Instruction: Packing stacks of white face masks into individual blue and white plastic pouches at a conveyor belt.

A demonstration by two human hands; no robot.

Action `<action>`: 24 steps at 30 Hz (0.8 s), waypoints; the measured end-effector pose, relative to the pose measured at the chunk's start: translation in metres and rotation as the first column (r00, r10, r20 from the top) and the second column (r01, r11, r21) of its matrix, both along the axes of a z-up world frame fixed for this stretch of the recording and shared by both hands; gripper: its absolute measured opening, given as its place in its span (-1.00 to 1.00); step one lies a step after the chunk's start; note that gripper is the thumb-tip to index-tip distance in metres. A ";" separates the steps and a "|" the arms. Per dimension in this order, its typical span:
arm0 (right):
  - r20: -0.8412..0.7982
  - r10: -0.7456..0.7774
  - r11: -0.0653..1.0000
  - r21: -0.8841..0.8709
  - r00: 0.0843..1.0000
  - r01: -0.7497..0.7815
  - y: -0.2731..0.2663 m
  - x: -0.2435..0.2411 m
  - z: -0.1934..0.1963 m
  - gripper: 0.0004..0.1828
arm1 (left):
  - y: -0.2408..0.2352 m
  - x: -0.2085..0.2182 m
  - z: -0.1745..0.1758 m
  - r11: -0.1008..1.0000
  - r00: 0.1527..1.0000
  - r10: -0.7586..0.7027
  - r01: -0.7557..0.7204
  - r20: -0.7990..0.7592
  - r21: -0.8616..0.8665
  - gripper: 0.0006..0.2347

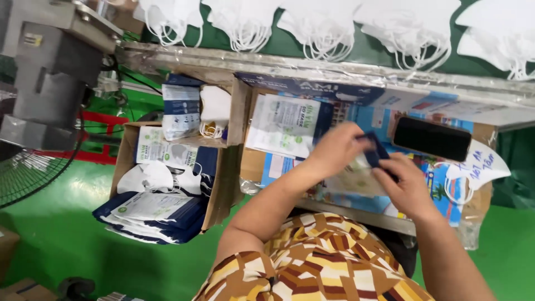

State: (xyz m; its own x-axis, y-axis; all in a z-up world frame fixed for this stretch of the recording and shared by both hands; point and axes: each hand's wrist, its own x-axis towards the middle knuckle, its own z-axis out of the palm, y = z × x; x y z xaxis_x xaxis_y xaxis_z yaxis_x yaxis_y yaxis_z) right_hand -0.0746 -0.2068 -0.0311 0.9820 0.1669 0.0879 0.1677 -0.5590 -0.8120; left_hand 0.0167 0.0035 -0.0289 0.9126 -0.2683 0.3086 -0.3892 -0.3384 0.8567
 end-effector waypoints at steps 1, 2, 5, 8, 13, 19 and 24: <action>0.007 0.004 1.000 0.002 1.000 -0.004 0.004 0.004 0.003 -0.73 | 0.002 -0.001 0.003 1.000 1.000 0.004 -0.004 0.007 0.002 -0.85; 0.010 -0.040 0.996 0.077 0.999 0.040 0.006 0.001 0.006 -0.70 | 0.002 -0.008 0.004 0.982 0.984 -0.176 0.177 -0.027 0.060 -0.83; -0.054 -0.104 0.975 0.190 0.993 0.113 0.000 0.001 -0.013 -0.69 | -0.004 -0.014 0.008 0.924 0.928 -0.372 0.370 -0.003 0.096 -0.83; -0.163 -0.140 0.971 0.170 0.977 0.167 -0.010 -0.007 -0.035 -0.80 | -0.008 -0.019 0.014 0.914 0.919 -0.392 0.384 0.040 0.133 -0.86; -0.199 -0.208 0.978 -0.007 0.958 0.210 -0.074 -0.019 -0.043 -0.91 | -0.023 0.007 0.020 0.906 0.912 -0.408 0.410 -0.044 0.108 -0.86; -0.223 -0.710 0.328 0.734 0.667 0.594 -0.142 -0.026 0.007 -0.65 | -0.127 0.101 0.041 0.975 0.949 -0.213 0.223 0.234 -0.017 -0.64; -0.239 -0.512 0.359 0.813 0.825 0.458 -0.126 -0.026 -0.004 -0.51 | -0.271 0.160 0.007 0.946 0.836 -0.112 -0.077 0.537 0.316 -0.24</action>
State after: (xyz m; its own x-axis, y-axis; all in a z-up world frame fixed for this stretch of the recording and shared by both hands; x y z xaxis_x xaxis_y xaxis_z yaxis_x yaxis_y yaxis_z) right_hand -0.1008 -0.3325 -0.0347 0.8580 -0.5110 -0.0526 0.1501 0.3472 -0.9257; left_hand 0.1769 -0.2674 -0.0218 0.6156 -0.4500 0.6469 -0.7650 -0.5383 0.3535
